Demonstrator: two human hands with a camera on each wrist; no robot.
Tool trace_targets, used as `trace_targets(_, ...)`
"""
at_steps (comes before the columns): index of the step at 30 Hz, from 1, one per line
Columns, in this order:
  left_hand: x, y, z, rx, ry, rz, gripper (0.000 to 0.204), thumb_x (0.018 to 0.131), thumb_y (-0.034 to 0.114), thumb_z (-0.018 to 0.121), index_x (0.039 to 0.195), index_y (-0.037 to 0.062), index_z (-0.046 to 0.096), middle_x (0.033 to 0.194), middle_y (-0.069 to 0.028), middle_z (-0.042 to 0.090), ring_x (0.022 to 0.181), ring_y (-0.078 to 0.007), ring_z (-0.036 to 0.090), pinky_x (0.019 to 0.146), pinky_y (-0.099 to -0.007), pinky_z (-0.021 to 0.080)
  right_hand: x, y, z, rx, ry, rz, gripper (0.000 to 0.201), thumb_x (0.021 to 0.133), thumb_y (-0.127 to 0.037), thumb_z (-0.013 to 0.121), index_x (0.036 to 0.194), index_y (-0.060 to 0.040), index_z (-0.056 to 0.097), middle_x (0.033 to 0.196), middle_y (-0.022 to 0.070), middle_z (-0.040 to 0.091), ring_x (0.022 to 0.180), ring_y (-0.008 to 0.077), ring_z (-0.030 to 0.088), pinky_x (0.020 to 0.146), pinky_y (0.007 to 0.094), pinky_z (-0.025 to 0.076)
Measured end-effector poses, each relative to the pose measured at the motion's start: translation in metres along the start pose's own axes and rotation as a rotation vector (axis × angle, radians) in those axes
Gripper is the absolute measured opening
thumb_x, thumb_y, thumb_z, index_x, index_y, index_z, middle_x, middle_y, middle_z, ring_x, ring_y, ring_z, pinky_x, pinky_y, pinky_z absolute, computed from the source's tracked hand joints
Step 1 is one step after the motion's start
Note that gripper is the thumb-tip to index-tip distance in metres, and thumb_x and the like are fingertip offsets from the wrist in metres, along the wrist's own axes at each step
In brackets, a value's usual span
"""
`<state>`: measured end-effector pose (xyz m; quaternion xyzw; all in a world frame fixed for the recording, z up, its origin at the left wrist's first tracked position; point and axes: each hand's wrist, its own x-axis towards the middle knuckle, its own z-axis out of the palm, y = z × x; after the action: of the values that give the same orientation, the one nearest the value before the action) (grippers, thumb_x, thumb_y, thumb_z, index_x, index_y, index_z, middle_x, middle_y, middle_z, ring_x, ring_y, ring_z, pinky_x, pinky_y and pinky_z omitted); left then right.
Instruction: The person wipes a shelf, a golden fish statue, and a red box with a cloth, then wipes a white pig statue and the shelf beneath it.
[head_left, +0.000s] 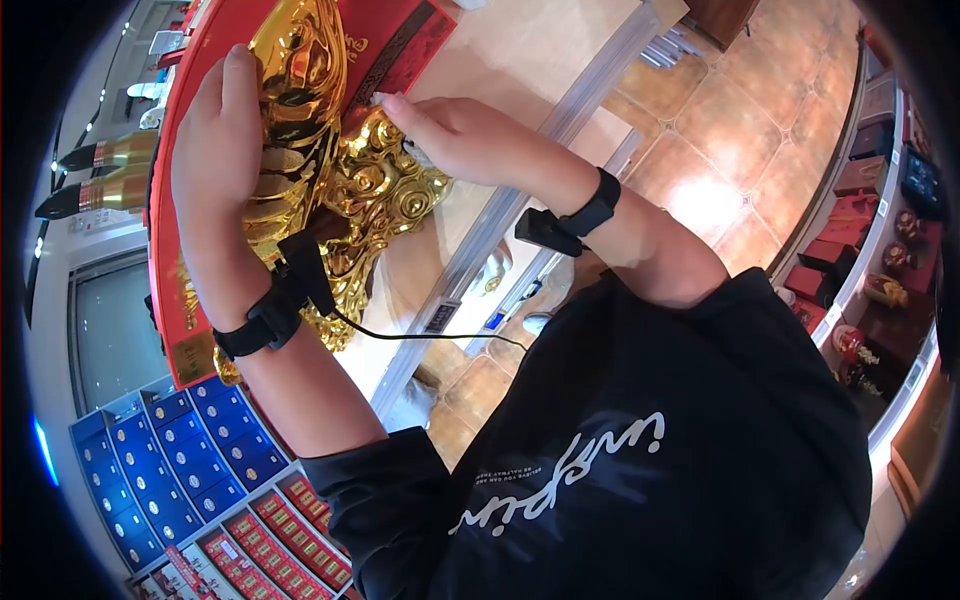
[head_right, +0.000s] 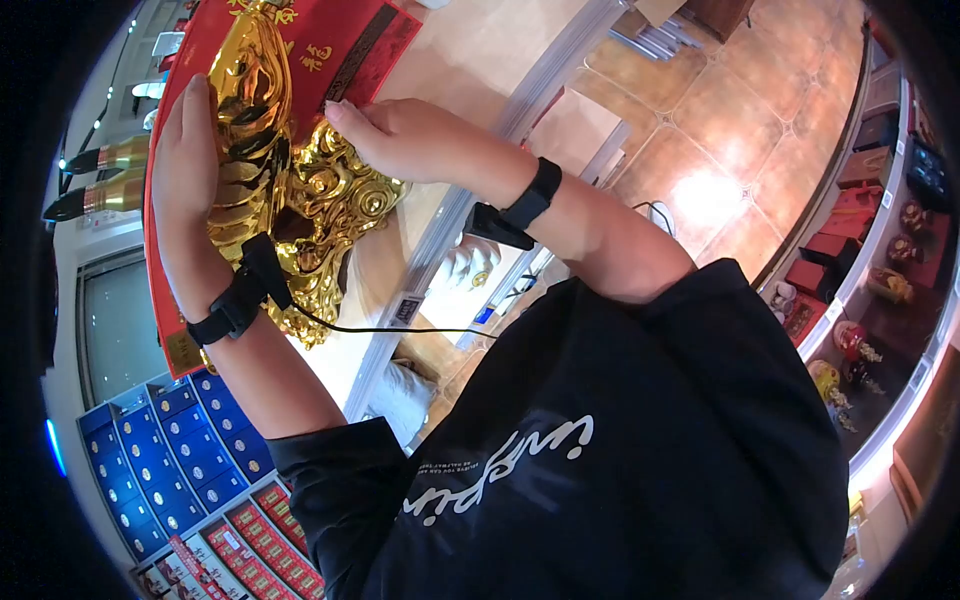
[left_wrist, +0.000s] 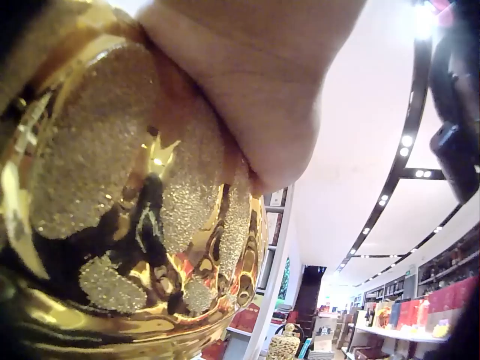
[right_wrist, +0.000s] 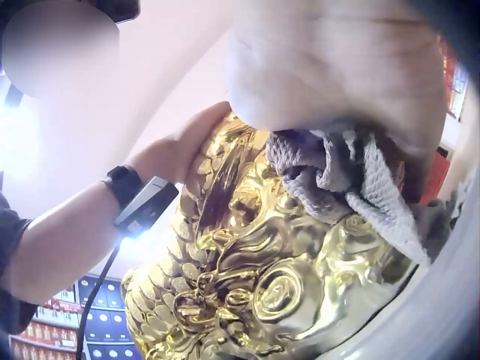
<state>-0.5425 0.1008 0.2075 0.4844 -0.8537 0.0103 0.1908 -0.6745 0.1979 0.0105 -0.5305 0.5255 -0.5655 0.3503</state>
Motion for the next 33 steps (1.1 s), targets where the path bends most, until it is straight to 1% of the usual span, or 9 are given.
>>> trace_targets(7, 0.006, -0.012, 0.003, -0.023, 0.004, 0.08, 0.064, 0.103, 0.06, 0.036, 0.124, 0.0076, 0.068, 0.114, -0.0233, 0.071, 0.116, -0.0429, 0.064, 0.099, -0.0467, 0.046, 0.004, -0.021, -0.012, -0.316, -0.137, 0.054, 0.083, 0.104, -0.071, 0.037, 0.077, 0.0037, 0.06, 0.067, 0.0221, 0.058, 0.067, 0.038, 0.062, 0.072, 0.0436, 0.05)
trace_targets(11, 0.006, -0.011, 0.002, -0.047, -0.027, 0.07, 0.064, 0.103, 0.06, 0.037, 0.122, 0.0068, 0.067, 0.106, -0.0215, 0.071, 0.111, -0.041, 0.065, 0.098, -0.0445, 0.046, -0.003, -0.028, -0.026, -0.382, -0.221, 0.098, 0.088, 0.093, -0.083, 0.046, 0.081, 0.0012, 0.069, 0.064, 0.0197, 0.06, 0.066, 0.0352, 0.064, 0.071, 0.0417, 0.051)
trace_targets(12, 0.006, -0.01, 0.001, -0.039, -0.032, 0.063, 0.064, 0.103, 0.06, 0.036, 0.122, 0.0068, 0.066, 0.104, -0.0212, 0.071, 0.111, -0.0406, 0.064, 0.098, -0.0437, 0.046, -0.004, -0.036, -0.035, -0.359, -0.293, 0.2, 0.084, 0.083, -0.083, 0.063, 0.091, -0.0003, 0.073, 0.072, 0.0186, 0.066, 0.072, 0.0334, 0.068, 0.074, 0.0404, 0.054)
trace_targets(15, 0.002, -0.003, -0.003, -0.051, -0.05, 0.143, 0.055, 0.109, 0.048, 0.043, 0.116, -0.0024, 0.065, 0.096, -0.0089, 0.066, 0.089, -0.0201, 0.058, 0.087, -0.0331, 0.045, 0.011, 0.007, -0.037, -0.61, -0.412, -0.223, 0.076, 0.072, -0.072, 0.082, 0.097, -0.0005, 0.073, 0.08, 0.0168, 0.071, 0.075, 0.0315, 0.071, 0.074, 0.0387, 0.057)
trace_targets(16, 0.016, -0.015, -0.004, -0.009, -0.077, 0.049, 0.056, 0.108, 0.049, 0.043, 0.127, 0.0013, 0.065, 0.102, -0.0095, 0.066, 0.088, -0.0203, 0.057, 0.086, -0.0327, 0.045, 0.016, 0.012, -0.033, -0.477, -0.43, -0.123, 0.071, 0.063, -0.057, 0.093, 0.103, -0.0017, 0.074, 0.088, 0.0154, 0.074, 0.078, 0.0299, 0.073, 0.076, 0.0377, 0.058)
trace_targets(19, 0.013, -0.028, 0.007, 0.073, 0.118, 0.243, 0.058, 0.108, 0.05, 0.041, 0.142, 0.007, 0.061, 0.121, -0.0126, 0.067, 0.093, -0.02, 0.057, 0.089, -0.0312, 0.045, 0.029, 0.011, -0.031, -0.644, -0.525, 0.082, 0.068, 0.065, -0.051, 0.094, 0.11, -0.0045, 0.075, 0.092, 0.0134, 0.076, 0.08, 0.0288, 0.073, 0.078, 0.037, 0.058)
trace_targets(20, 0.013, -0.026, 0.004, 0.094, 0.071, 0.201, 0.061, 0.108, 0.05, 0.039, 0.152, 0.0114, 0.053, 0.14, -0.0155, 0.062, 0.105, -0.0237, 0.061, 0.098, -0.0329, 0.045, 0.025, 0.017, -0.034, -0.434, -0.531, 0.054, 0.066, 0.065, -0.047, 0.094, 0.111, -0.004, 0.075, 0.094, 0.0133, 0.076, 0.081, 0.0273, 0.073, 0.079, 0.0366, 0.058)
trace_targets(23, 0.016, -0.023, 0.001, -0.068, -0.06, 0.032, 0.061, 0.107, 0.05, 0.038, 0.151, 0.0099, 0.054, 0.145, -0.0163, 0.061, 0.112, -0.0254, 0.061, 0.102, -0.0348, 0.043, 0.02, 0.019, -0.032, -0.526, -0.459, -0.037, 0.065, 0.066, -0.045, 0.095, 0.109, -0.0009, 0.074, 0.09, 0.0133, 0.076, 0.08, 0.026, 0.074, 0.077, 0.0349, 0.058)
trace_targets(33, 0.018, -0.033, 0.005, 0.01, 0.068, 0.189, 0.063, 0.105, 0.055, 0.041, 0.146, 0.0104, 0.058, 0.123, -0.0146, 0.066, 0.099, -0.0243, 0.058, 0.095, -0.0344, 0.043, 0.016, -0.006, -0.048, -0.529, -0.523, -0.076, 0.039, 0.078, -0.026, 0.088, 0.101, 0.0018, 0.072, 0.086, 0.019, 0.073, 0.083, 0.0277, 0.072, 0.075, 0.0386, 0.055)
